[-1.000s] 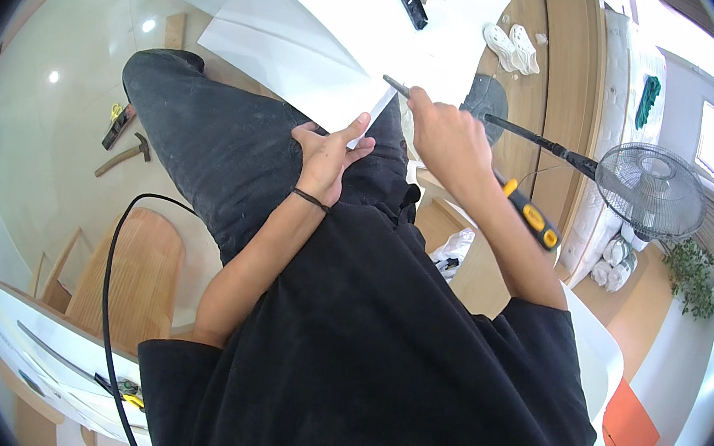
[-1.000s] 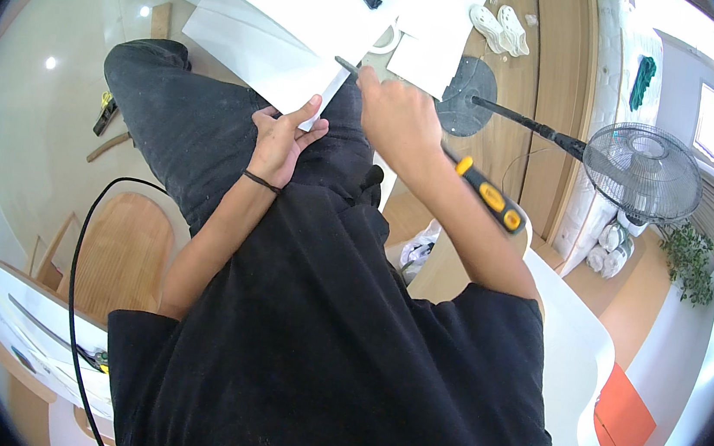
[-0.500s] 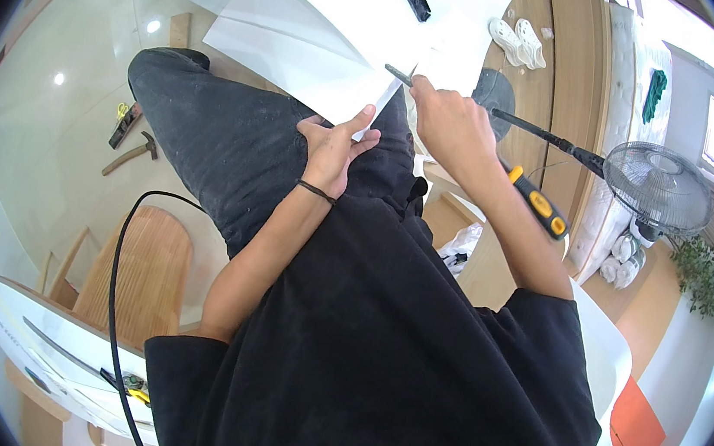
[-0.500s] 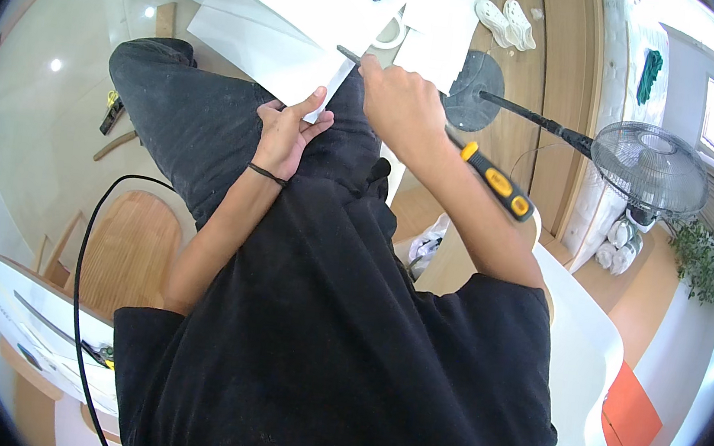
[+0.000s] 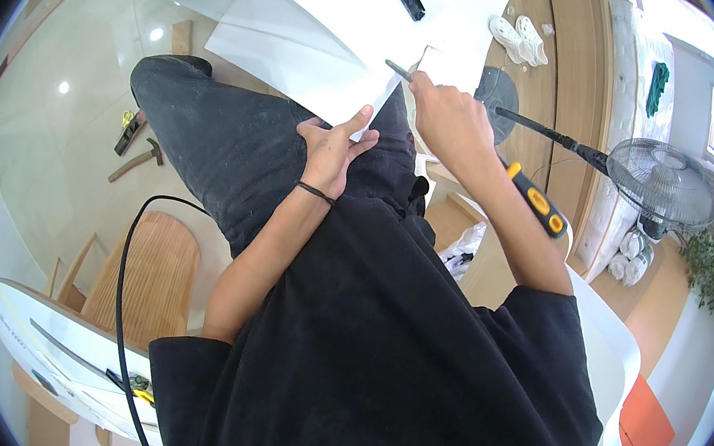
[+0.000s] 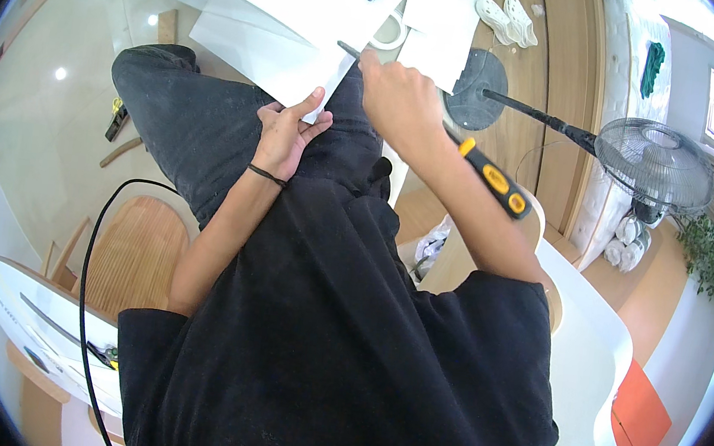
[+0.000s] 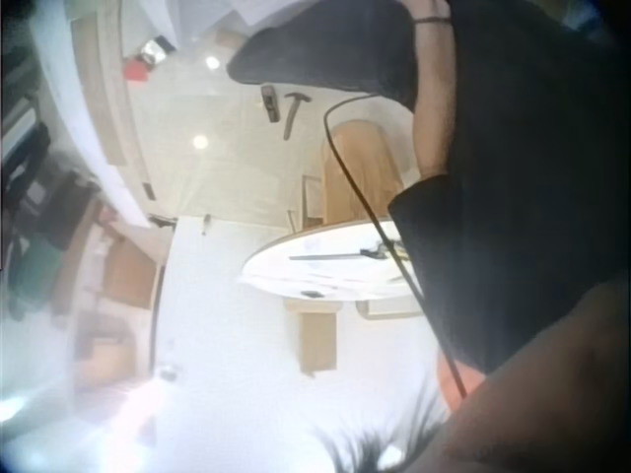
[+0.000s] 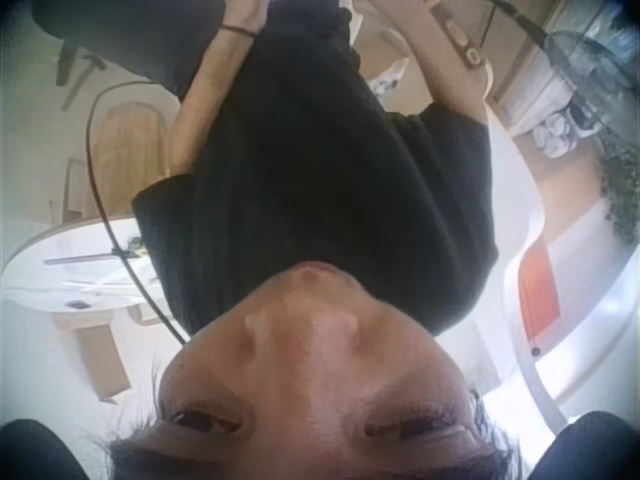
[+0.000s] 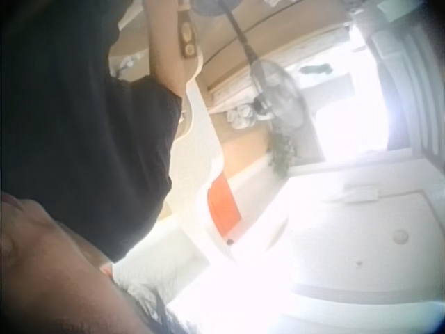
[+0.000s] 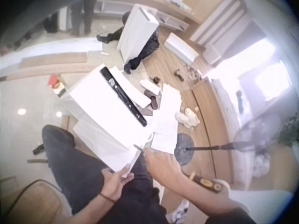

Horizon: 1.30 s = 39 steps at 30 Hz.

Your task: The person sits on the floor and assembles a white furniture component. They use a screwdriver to tighten screws into a black strip attached to the piece, then apply and smooth white edge banding along the edges.

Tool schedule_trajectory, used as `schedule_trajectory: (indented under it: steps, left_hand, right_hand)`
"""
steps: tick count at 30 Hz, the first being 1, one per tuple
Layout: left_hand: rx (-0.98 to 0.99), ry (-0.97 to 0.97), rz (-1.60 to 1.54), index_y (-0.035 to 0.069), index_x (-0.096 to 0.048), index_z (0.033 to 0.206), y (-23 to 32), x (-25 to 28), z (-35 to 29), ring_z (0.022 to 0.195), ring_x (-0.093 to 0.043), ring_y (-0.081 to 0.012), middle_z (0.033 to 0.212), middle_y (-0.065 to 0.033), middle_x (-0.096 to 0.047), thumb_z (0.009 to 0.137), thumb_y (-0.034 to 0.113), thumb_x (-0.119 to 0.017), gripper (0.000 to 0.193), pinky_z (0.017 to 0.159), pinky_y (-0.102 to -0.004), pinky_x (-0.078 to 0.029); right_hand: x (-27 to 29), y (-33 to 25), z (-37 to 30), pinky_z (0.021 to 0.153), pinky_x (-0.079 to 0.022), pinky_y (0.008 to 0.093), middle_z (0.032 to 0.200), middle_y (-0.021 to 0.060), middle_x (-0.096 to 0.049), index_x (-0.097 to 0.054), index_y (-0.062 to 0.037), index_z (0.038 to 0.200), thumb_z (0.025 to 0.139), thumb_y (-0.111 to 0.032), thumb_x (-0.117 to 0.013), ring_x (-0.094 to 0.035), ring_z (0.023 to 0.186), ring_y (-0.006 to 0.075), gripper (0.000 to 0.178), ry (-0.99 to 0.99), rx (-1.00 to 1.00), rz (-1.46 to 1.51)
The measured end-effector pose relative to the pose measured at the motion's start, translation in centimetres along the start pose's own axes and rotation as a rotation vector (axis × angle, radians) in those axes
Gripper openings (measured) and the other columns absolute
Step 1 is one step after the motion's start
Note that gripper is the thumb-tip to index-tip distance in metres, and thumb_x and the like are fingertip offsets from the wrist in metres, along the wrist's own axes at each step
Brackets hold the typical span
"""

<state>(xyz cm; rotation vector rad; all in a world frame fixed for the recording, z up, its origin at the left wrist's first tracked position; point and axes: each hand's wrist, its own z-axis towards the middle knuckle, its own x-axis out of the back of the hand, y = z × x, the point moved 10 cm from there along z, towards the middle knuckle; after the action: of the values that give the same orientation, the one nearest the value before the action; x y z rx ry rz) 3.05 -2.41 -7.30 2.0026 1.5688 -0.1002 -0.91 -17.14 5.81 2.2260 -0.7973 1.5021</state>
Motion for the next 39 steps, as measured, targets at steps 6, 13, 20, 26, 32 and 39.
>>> schedule_trajectory:
  steps: [6, 13, 20, 26, 32, 39]
  left_hand:
    - [-0.01, -0.004, -0.019, -0.016, -0.036, 0.124, 0.0, -0.1, 0.0, 0.088, -0.069, -0.025, 0.112, -0.0235, -0.058, 0.086, 0.018, -0.085, 0.071, 0.085, -0.0402, -0.063]
    - [0.004, 0.016, -0.005, -0.016, -0.044, 0.122, 0.0, -0.1, -0.1, 0.088, -0.07, -0.0243, 0.112, -0.0212, -0.061, 0.086, 0.018, -0.085, 0.064, 0.083, -0.0378, -0.063]
    - [-0.017, 0.011, 0.0, -0.016, -0.05, 0.12, 0.1, 0.1, 0.1, 0.086, -0.07, -0.0239, 0.109, -0.0194, -0.064, 0.086, 0.018, -0.085, 0.058, 0.08, -0.0361, -0.062]
    - [-0.009, 0.011, 0.009, -0.016, -0.051, 0.118, 0.0, 0.2, 0.1, 0.086, -0.07, -0.0238, 0.109, -0.0194, -0.062, 0.087, 0.018, -0.084, 0.057, 0.081, -0.0364, -0.062]
    - [-0.004, 0.044, -0.007, -0.016, -0.049, 0.119, 0.1, 0.3, 0.1, 0.087, -0.07, -0.0244, 0.11, -0.0194, -0.062, 0.086, 0.018, -0.085, 0.059, 0.083, -0.0371, -0.062]
    - [0.005, 0.009, -0.013, -0.017, -0.049, 0.12, -0.3, 0.4, 0.4, 0.091, -0.071, -0.0265, 0.112, -0.0204, -0.062, 0.087, 0.015, -0.085, 0.058, 0.085, -0.0385, -0.063]
  right_hand:
    - [0.1, -0.1, -0.4, 0.065, -0.058, 0.0527, 0.077, 0.0221, -0.071, -0.06, -0.0046, 0.114, 0.103, -0.021, -0.052, -0.072, 0.075, 0.0427, 0.021, 0.006, -0.016, 0.001]
    - [-1.4, -0.5, -1.0, 0.063, -0.057, 0.0521, 0.075, 0.0205, -0.07, -0.059, -0.0059, 0.112, 0.103, -0.022, -0.053, -0.072, 0.074, 0.0423, 0.019, -0.056, 0.005, 0.017]
    - [-1.7, -0.8, -1.4, 0.061, -0.057, 0.052, 0.072, 0.0194, -0.069, -0.058, -0.0069, 0.111, 0.105, -0.024, -0.052, -0.071, 0.07, 0.0419, 0.019, -0.024, 0.012, 0.018]
    - [-2.2, -0.9, -1.8, 0.061, -0.057, 0.0518, 0.072, 0.0195, -0.069, -0.058, -0.0068, 0.112, 0.105, -0.024, -0.052, -0.072, 0.071, 0.0418, 0.02, -0.035, 0.012, 0.056]
    - [-1.5, -1.6, -1.7, 0.058, -0.058, 0.0474, 0.074, 0.0194, -0.07, -0.057, -0.0032, 0.103, 0.096, -0.012, -0.055, -0.073, 0.069, 0.0371, 0.012, -0.052, 0.027, -0.007]
    - [-2.5, -1.5, -2.6, 0.059, -0.057, 0.0512, 0.072, 0.0201, -0.07, -0.059, -0.0075, 0.116, 0.105, -0.023, -0.051, -0.072, 0.069, 0.0406, 0.021, -0.089, 0.005, 0.051]
